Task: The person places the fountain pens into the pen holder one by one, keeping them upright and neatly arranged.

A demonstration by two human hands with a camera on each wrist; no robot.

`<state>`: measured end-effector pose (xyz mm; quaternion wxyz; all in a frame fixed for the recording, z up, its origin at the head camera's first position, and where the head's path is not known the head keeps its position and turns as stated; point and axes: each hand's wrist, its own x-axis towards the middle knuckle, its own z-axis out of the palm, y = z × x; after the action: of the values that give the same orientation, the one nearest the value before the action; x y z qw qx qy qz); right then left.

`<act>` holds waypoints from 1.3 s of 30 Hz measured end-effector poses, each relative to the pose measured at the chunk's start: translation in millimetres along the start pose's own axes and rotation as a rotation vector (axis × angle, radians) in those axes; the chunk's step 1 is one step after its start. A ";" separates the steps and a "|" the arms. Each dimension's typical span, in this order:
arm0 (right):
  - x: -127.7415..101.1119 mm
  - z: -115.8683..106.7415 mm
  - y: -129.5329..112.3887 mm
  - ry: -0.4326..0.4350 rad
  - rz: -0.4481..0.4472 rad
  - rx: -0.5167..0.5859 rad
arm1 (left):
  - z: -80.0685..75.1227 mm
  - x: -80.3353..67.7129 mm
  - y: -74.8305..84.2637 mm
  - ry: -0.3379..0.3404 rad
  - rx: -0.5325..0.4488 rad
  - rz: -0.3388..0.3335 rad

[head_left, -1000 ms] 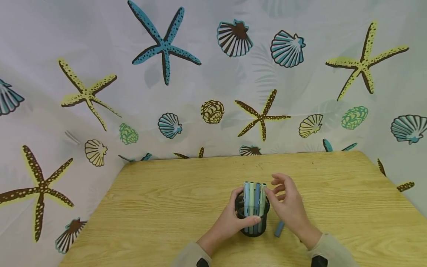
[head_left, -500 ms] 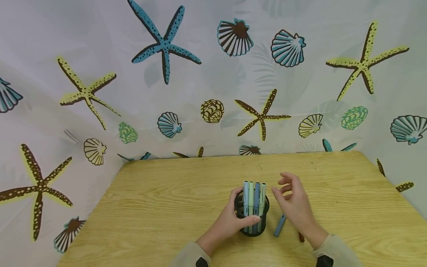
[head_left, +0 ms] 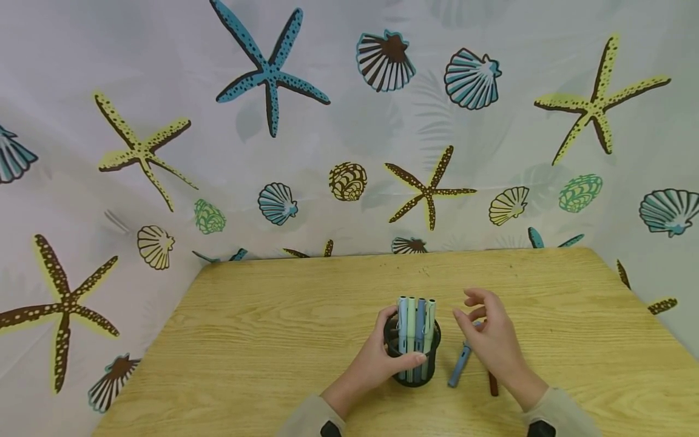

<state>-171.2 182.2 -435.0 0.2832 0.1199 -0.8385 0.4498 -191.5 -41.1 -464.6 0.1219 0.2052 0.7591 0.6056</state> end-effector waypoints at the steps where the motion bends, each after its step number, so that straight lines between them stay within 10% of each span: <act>1: -0.3 -0.7 0.5 -0.003 0.007 -0.002 | -0.1 0.0 -0.1 -0.001 -0.001 0.000; 22: -1.6 -20.3 11.5 -0.020 0.126 -0.120 | 0.1 -1.2 2.8 -0.002 -0.028 -0.033; 39: -1.8 -27.9 18.4 -0.270 0.425 -0.240 | 0.0 -0.6 -0.2 0.002 -0.022 -0.028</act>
<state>-167.9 215.5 -436.5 0.0803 -0.0342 -0.9223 0.3765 -191.0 -41.4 -464.8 0.1320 0.1925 0.7552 0.6125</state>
